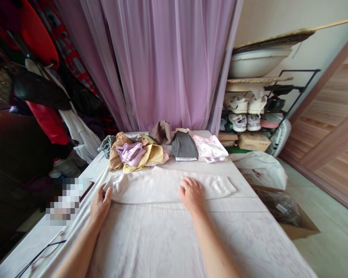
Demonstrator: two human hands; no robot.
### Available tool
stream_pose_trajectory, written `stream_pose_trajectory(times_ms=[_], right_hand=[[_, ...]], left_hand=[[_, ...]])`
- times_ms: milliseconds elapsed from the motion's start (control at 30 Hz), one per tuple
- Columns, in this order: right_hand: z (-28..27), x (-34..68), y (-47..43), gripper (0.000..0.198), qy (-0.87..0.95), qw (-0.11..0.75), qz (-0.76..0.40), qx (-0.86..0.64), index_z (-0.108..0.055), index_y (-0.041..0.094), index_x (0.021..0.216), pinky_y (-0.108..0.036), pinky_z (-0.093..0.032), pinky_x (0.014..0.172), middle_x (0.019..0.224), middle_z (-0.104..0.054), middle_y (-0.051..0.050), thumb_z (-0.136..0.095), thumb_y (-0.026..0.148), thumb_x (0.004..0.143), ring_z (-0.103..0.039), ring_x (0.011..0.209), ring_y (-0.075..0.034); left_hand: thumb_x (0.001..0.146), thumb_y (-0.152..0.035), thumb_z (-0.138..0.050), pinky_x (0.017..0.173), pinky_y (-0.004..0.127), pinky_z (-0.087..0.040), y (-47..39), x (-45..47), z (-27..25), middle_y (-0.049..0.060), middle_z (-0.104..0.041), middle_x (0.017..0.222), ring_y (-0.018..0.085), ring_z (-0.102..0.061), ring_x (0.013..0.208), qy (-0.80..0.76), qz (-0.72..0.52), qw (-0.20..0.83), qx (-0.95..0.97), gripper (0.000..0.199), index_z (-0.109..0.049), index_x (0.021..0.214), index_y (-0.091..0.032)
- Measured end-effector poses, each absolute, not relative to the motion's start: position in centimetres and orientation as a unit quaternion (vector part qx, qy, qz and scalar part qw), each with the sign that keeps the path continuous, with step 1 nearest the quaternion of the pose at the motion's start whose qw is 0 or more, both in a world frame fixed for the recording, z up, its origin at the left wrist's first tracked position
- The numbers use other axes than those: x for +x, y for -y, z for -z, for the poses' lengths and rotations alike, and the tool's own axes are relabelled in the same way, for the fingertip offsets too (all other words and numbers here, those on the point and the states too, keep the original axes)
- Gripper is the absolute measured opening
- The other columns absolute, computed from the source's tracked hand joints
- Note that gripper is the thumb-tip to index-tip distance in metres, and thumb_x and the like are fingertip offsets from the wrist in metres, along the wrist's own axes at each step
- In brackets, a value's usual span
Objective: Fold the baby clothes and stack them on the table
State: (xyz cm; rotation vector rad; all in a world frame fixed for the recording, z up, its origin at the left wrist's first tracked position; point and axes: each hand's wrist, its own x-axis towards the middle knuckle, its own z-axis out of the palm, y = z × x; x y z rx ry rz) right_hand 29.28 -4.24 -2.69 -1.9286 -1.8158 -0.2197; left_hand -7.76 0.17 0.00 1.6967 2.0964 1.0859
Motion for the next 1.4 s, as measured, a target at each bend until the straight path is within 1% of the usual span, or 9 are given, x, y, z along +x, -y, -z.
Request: stream_pose_trajectory(times_ms=[200,367,533,633,733,933,1033,1167,1400], right_hand=[[3.0,29.5,4.2,0.029,0.658,0.254,0.079,-0.705,-0.071,0.021,0.109,-0.039,-0.038,0.100,0.124,-0.068,-0.008,-0.051,0.025,0.089,-0.057,0.117,-0.022],[3.2,29.5,4.2,0.029,0.660,0.254,0.075,-0.703,-0.071,0.021,0.108,-0.037,-0.038,0.100,0.124,-0.068,-0.008,-0.050,0.025,0.089,-0.058,0.117,-0.022],[3.1,29.5,4.3,0.030,0.658,0.252,0.083,-0.704,-0.071,0.021,0.109,-0.038,-0.038,0.099,0.124,-0.068,-0.008,-0.048,0.025,0.090,-0.057,0.116,-0.022],[3.2,29.5,4.3,0.031,0.660,0.251,0.082,-0.703,-0.071,0.020,0.109,-0.038,-0.038,0.098,0.125,-0.068,-0.007,-0.048,0.026,0.089,-0.058,0.116,-0.023],[3.4,29.7,4.3,0.031,0.663,0.259,0.085,-0.697,-0.071,0.021,0.109,-0.037,-0.038,0.098,0.124,-0.068,-0.007,-0.048,0.027,0.089,-0.058,0.114,-0.022],[3.8,29.9,4.2,0.032,0.662,0.262,0.083,-0.697,-0.072,0.020,0.108,-0.038,-0.038,0.098,0.123,-0.068,-0.008,-0.047,0.027,0.089,-0.057,0.115,-0.023],[3.8,29.9,4.3,0.031,0.662,0.258,0.082,-0.699,-0.072,0.020,0.108,-0.038,-0.038,0.098,0.123,-0.068,-0.009,-0.047,0.027,0.090,-0.058,0.115,-0.023],[3.7,30.0,4.4,0.031,0.662,0.257,0.078,-0.700,-0.071,0.020,0.107,-0.039,-0.039,0.098,0.123,-0.068,-0.008,-0.047,0.027,0.090,-0.059,0.114,-0.024],[4.0,30.1,4.2,0.033,0.663,0.263,0.088,-0.695,-0.072,0.019,0.106,-0.038,-0.040,0.097,0.121,-0.069,-0.009,-0.045,0.028,0.090,-0.060,0.112,-0.024]], left_hand=[[0.079,-0.049,-0.048,0.078,0.035,-0.050,-0.2,-8.1,0.7,0.008,-0.067,0.093,0.024,-0.063,0.085,-0.714,-0.413,0.114,0.553,0.052,-0.063,0.116,-0.015],[0.077,-0.051,-0.058,0.071,0.031,-0.051,0.1,-8.3,1.0,0.003,-0.065,0.084,0.019,-0.062,0.073,-0.707,-0.471,0.187,0.493,0.061,-0.058,0.126,-0.015],[0.079,-0.034,-0.067,0.073,0.026,-0.054,-0.4,-8.9,-0.3,0.010,-0.067,0.113,0.016,-0.066,0.086,-0.652,-0.543,0.388,0.361,0.049,-0.057,0.125,-0.018],[0.083,-0.036,-0.066,0.066,0.024,-0.055,-0.9,-9.4,-1.3,0.009,-0.069,0.102,0.014,-0.067,0.079,-0.608,-0.504,0.527,0.313,0.035,-0.062,0.113,-0.018],[0.083,-0.040,-0.066,0.063,0.024,-0.055,-1.2,-9.6,-1.9,0.008,-0.070,0.092,0.015,-0.067,0.074,-0.601,-0.475,0.570,0.297,0.031,-0.065,0.104,-0.018],[0.073,-0.040,-0.072,0.061,0.025,-0.051,-1.7,-9.3,-1.9,0.006,-0.069,0.090,0.015,-0.064,0.071,-0.617,-0.462,0.515,0.374,0.046,-0.066,0.111,-0.016],[0.073,-0.036,-0.068,0.062,0.025,-0.047,-1.7,-9.3,-1.5,0.005,-0.069,0.092,0.017,-0.064,0.076,-0.695,-0.433,0.343,0.460,0.055,-0.061,0.124,-0.016],[0.080,-0.033,-0.060,0.072,0.027,-0.045,-1.5,-9.0,-1.1,0.006,-0.071,0.097,0.022,-0.066,0.089,-0.760,-0.305,0.125,0.559,0.047,-0.062,0.124,-0.019],[0.083,-0.043,-0.061,0.078,0.029,-0.046,-2.0,-9.6,-2.6,0.014,-0.072,0.112,0.027,-0.067,0.101,-0.774,-0.209,0.172,0.572,0.057,-0.058,0.131,-0.013]])
